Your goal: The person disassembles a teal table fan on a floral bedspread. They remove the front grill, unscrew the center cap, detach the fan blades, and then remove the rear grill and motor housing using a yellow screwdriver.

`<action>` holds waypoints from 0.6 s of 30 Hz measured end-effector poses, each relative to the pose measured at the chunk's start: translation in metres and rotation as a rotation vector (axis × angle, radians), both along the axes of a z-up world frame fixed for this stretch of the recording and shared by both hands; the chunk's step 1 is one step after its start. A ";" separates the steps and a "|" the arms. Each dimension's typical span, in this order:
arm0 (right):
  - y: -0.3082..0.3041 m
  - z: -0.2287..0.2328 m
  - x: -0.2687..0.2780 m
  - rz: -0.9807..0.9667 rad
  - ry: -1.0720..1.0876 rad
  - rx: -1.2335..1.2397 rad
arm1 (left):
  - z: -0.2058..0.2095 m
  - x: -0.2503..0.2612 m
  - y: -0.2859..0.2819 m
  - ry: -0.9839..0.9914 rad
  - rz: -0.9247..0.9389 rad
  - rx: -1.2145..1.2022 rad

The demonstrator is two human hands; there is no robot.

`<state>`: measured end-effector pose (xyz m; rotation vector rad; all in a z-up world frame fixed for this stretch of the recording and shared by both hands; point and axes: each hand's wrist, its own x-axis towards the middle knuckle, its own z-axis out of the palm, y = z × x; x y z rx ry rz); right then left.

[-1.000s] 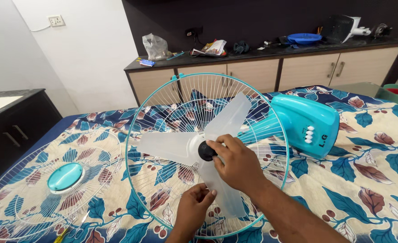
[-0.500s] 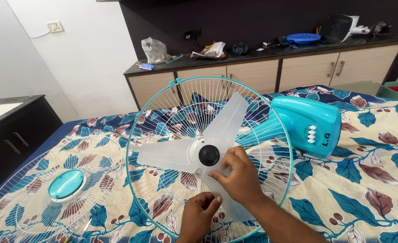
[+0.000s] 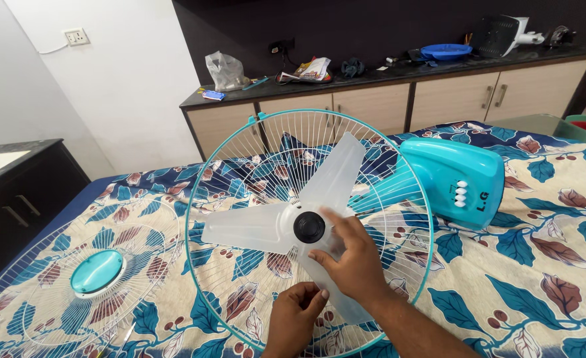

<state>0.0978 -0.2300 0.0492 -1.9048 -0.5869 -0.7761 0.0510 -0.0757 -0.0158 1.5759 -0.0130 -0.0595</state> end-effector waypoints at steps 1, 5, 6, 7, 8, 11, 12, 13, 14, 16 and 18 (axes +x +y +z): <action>-0.001 0.000 0.001 -0.031 0.054 -0.019 | 0.000 0.000 -0.001 0.000 -0.001 0.001; -0.003 -0.003 0.004 -0.120 0.247 -0.065 | 0.003 -0.002 -0.001 -0.003 -0.023 -0.008; -0.003 -0.005 0.003 -0.134 0.291 -0.070 | 0.003 -0.004 -0.001 0.004 -0.014 0.011; -0.003 -0.005 0.003 -0.111 0.199 -0.033 | 0.005 -0.003 -0.001 0.008 -0.003 0.029; -0.002 -0.006 0.003 -0.088 0.108 0.004 | 0.006 -0.003 0.000 0.011 0.007 0.047; -0.003 -0.005 0.002 0.021 0.120 0.005 | 0.006 -0.004 0.000 0.039 0.011 0.046; -0.004 -0.004 0.001 0.064 0.170 -0.012 | 0.006 -0.005 -0.001 0.031 0.010 0.034; -0.005 -0.002 0.001 0.011 0.113 -0.019 | 0.006 -0.004 -0.002 0.021 0.009 0.021; -0.007 0.000 0.001 -0.041 0.056 -0.025 | 0.007 -0.004 -0.002 0.012 0.008 0.009; -0.007 0.003 -0.002 -0.105 0.066 -0.013 | 0.006 -0.005 -0.001 0.022 0.005 0.040; -0.006 0.006 -0.003 -0.128 0.193 0.020 | 0.007 -0.005 -0.001 0.022 0.006 0.057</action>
